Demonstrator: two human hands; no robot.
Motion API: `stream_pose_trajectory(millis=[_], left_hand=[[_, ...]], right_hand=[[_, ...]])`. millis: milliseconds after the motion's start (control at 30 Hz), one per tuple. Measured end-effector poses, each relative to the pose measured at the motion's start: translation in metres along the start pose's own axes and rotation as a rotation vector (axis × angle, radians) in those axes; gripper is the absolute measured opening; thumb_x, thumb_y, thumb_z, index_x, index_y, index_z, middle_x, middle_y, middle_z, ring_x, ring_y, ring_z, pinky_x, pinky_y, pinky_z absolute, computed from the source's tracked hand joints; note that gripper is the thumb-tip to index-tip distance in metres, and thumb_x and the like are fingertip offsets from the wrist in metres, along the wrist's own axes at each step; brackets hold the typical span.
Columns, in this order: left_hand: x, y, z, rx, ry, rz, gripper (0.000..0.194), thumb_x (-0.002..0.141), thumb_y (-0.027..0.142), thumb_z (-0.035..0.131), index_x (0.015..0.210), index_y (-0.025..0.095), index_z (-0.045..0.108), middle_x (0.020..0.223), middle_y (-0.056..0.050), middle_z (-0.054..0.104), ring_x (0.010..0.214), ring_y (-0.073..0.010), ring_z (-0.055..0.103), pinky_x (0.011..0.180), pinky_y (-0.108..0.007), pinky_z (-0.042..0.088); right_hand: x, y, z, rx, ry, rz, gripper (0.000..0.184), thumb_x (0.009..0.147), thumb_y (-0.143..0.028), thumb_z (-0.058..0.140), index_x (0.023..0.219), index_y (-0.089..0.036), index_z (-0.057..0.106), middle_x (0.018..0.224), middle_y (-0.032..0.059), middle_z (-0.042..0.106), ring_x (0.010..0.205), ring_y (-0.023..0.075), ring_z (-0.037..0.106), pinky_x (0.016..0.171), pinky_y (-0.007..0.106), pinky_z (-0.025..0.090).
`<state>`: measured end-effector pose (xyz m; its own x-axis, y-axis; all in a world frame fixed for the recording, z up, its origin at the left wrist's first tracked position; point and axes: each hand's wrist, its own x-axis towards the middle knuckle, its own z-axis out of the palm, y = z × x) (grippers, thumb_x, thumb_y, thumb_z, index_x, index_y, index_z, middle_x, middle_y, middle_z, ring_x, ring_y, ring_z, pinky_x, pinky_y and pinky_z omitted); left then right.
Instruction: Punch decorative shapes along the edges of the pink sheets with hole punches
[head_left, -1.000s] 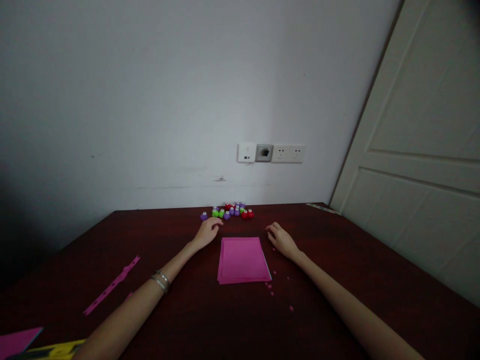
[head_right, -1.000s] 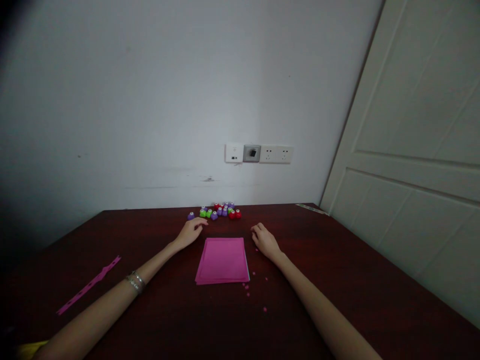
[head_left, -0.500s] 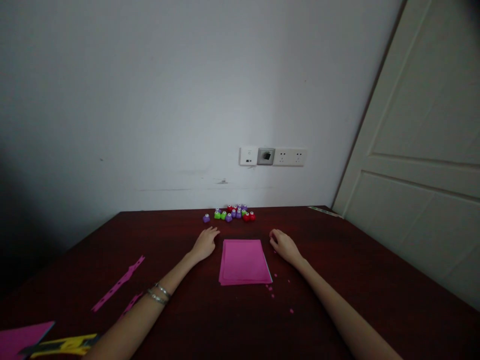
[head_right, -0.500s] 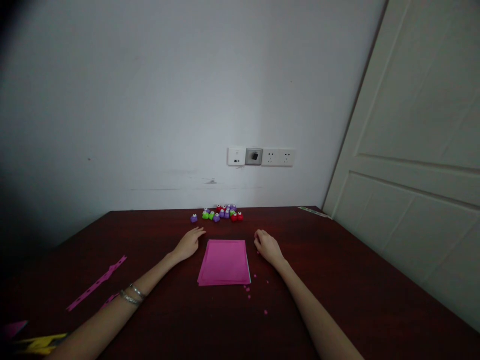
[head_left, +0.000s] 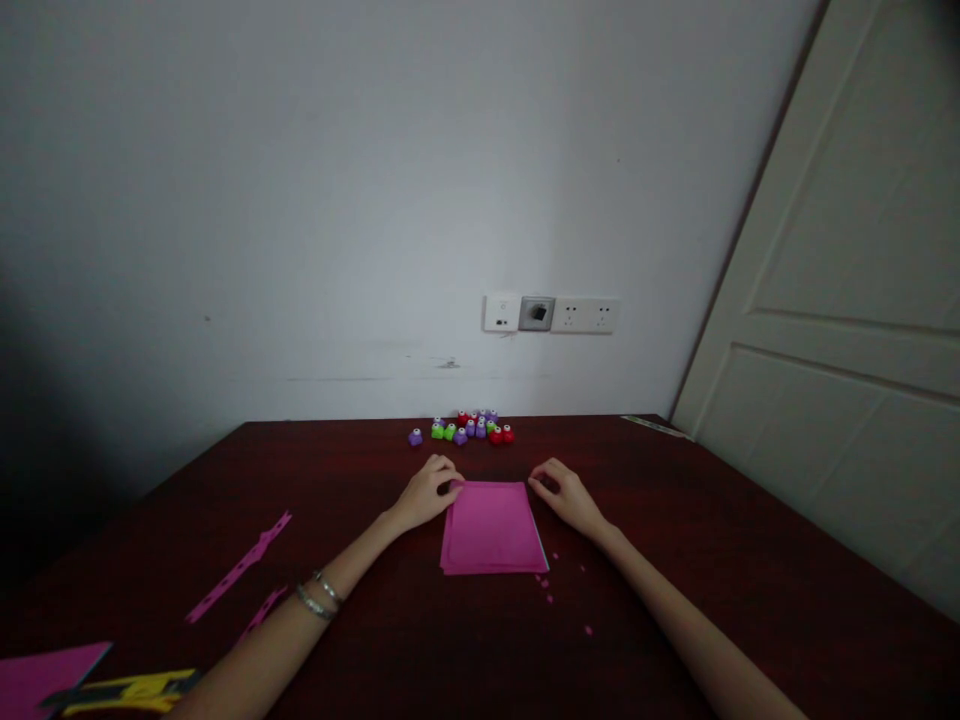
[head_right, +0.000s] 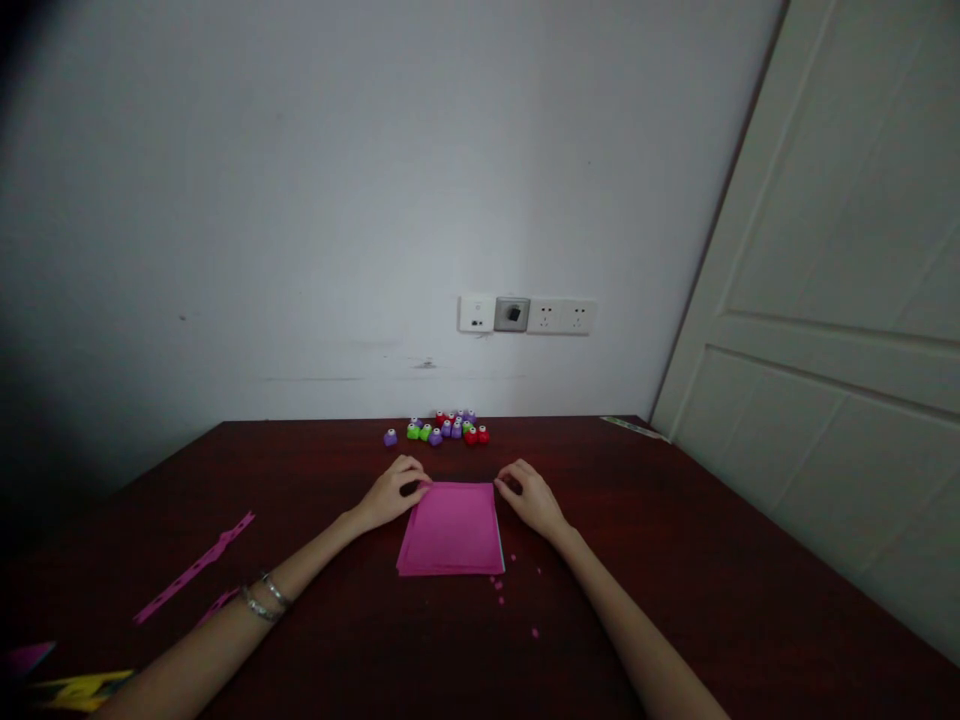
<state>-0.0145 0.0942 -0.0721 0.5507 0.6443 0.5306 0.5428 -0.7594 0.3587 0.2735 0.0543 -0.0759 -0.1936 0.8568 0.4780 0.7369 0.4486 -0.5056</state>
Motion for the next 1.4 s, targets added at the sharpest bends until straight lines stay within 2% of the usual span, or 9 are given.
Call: stream_pose_trajectory(millis=[267, 467, 567, 667, 767, 867, 1067, 1233, 1400], left_hand=[[-0.003, -0.001, 0.005, 0.014, -0.092, 0.022, 0.011, 0.077, 0.021, 0.057, 0.080, 0.019, 0.067, 0.086, -0.004, 0.050, 0.084, -0.0156, 0.046, 0.076, -0.028, 0.041], [-0.003, 0.005, 0.004, 0.004, -0.091, 0.019, 0.011, 0.075, 0.019, 0.056, 0.079, 0.019, 0.066, 0.086, -0.004, 0.051, 0.084, -0.0161, 0.047, 0.077, -0.028, 0.041], [0.000, 0.002, 0.004, -0.037, -0.024, 0.000, 0.013, 0.076, 0.017, 0.053, 0.079, 0.018, 0.065, 0.086, -0.004, 0.053, 0.085, -0.0158, 0.049, 0.078, -0.028, 0.042], [0.009, -0.014, -0.001, -0.035, 0.124, -0.096, 0.017, 0.076, 0.013, 0.050, 0.087, 0.018, 0.063, 0.087, -0.004, 0.056, 0.088, -0.0156, 0.052, 0.082, -0.029, 0.042], [0.019, -0.045, -0.014, 0.119, 0.228, -0.352, 0.023, 0.074, 0.014, 0.055, 0.095, 0.019, 0.061, 0.092, -0.003, 0.058, 0.091, -0.0165, 0.054, 0.083, -0.030, 0.042], [0.026, -0.078, -0.030, 0.184, 0.283, -0.499, 0.025, 0.075, 0.018, 0.056, 0.099, 0.014, 0.059, 0.097, -0.008, 0.059, 0.093, -0.0195, 0.054, 0.084, -0.032, 0.042], [0.033, -0.116, -0.040, 0.216, 0.193, -0.705, 0.037, 0.068, 0.037, 0.067, 0.096, 0.014, 0.062, 0.095, -0.010, 0.064, 0.091, -0.0227, 0.058, 0.077, -0.028, 0.043], [0.037, -0.121, -0.029, 0.228, 0.099, -0.742, 0.044, 0.065, 0.045, 0.066, 0.097, 0.016, 0.063, 0.097, -0.009, 0.066, 0.093, -0.0233, 0.058, 0.075, -0.027, 0.041], [0.041, -0.119, -0.022, 0.240, 0.059, -0.749, 0.031, 0.067, 0.040, 0.065, 0.090, 0.019, 0.066, 0.096, -0.007, 0.066, 0.092, -0.0226, 0.058, 0.072, -0.026, 0.040]], right_hand=[[0.000, -0.011, 0.020, 0.066, -0.099, -0.049, 0.007, 0.079, -0.025, 0.052, 0.078, -0.021, 0.058, 0.084, 0.0028, 0.053, 0.079, 0.0167, 0.052, 0.073, 0.029, 0.044], [-0.001, -0.010, 0.021, 0.132, -0.099, -0.026, 0.011, 0.078, -0.028, 0.053, 0.079, -0.021, 0.062, 0.083, 0.0037, 0.055, 0.082, 0.0190, 0.052, 0.079, 0.033, 0.042], [0.001, -0.010, 0.021, 0.195, -0.067, 0.016, 0.013, 0.075, -0.032, 0.056, 0.074, -0.021, 0.063, 0.079, 0.0035, 0.056, 0.077, 0.0190, 0.053, 0.074, 0.032, 0.044], [0.004, -0.004, 0.021, 0.266, 0.031, 0.110, 0.021, 0.076, -0.039, 0.054, 0.069, -0.020, 0.061, 0.073, 0.0035, 0.055, 0.070, 0.0182, 0.053, 0.065, 0.030, 0.045], [0.006, 0.003, 0.020, 0.344, 0.143, 0.253, 0.030, 0.079, -0.046, 0.045, 0.069, -0.020, 0.056, 0.059, 0.0003, 0.049, 0.056, 0.0156, 0.049, 0.050, 0.026, 0.042], [0.006, 0.007, 0.019, 0.422, 0.190, 0.373, 0.033, 0.079, -0.048, 0.041, 0.071, -0.019, 0.053, 0.049, -0.0043, 0.040, 0.044, 0.0122, 0.041, 0.038, 0.022, 0.034], [0.006, 0.003, 0.017, 0.525, 0.189, 0.454, 0.026, 0.072, -0.043, 0.050, 0.069, -0.018, 0.056, 0.050, -0.0044, 0.042, 0.044, 0.0111, 0.042, 0.034, 0.019, 0.029], [0.007, 0.001, 0.015, 0.564, 0.198, 0.453, 0.020, 0.068, -0.037, 0.052, 0.065, -0.018, 0.058, 0.050, -0.0043, 0.045, 0.045, 0.0108, 0.043, 0.039, 0.020, 0.032], [0.007, 0.001, 0.016, 0.570, 0.190, 0.458, 0.019, 0.067, -0.036, 0.052, 0.065, -0.018, 0.059, 0.050, -0.0048, 0.045, 0.045, 0.0106, 0.042, 0.038, 0.020, 0.030]])
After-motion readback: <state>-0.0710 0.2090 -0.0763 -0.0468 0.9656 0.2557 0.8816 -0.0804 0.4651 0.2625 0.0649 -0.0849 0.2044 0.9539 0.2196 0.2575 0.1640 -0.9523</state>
